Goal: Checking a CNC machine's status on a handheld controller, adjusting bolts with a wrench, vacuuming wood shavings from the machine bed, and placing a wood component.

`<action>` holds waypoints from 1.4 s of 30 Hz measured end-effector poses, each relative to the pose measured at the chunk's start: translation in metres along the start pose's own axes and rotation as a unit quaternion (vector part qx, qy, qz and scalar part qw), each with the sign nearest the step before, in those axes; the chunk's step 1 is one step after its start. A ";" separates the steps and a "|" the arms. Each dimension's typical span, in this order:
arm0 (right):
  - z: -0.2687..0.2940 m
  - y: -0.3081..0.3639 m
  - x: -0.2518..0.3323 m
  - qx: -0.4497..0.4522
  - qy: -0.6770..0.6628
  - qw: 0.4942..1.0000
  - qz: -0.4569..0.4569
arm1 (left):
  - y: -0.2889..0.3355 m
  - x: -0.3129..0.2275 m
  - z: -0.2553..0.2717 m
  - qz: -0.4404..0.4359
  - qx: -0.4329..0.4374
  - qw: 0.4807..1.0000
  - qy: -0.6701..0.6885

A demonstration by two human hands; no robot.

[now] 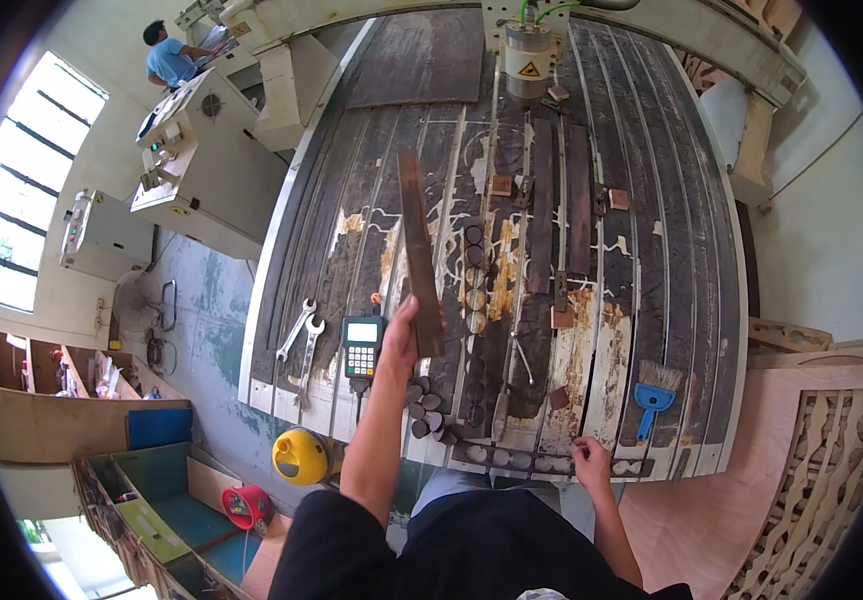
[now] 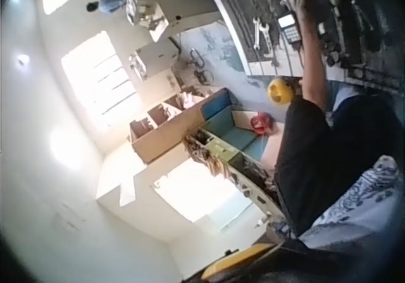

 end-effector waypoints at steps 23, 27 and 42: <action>0.052 -0.094 0.275 -0.066 -0.446 0.880 0.146 | 0.149 0.069 -0.168 0.169 0.332 0.928 0.024; 0.081 -0.086 0.285 -0.092 -0.445 0.873 0.176 | 0.166 0.076 -0.171 0.177 0.366 0.914 0.020; 0.106 -0.068 0.300 -0.097 -0.470 0.854 0.201 | 0.180 0.059 -0.193 0.193 0.386 0.901 0.031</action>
Point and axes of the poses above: each hand's wrist, its own y-axis away from the middle knuckle, its own z-axis out of the back of the hand, x = y × z, the point moved 8 cm from there along -y, towards the middle knuckle, and after that the axes turned 10 degrees about -y, right-handed, at the moved point
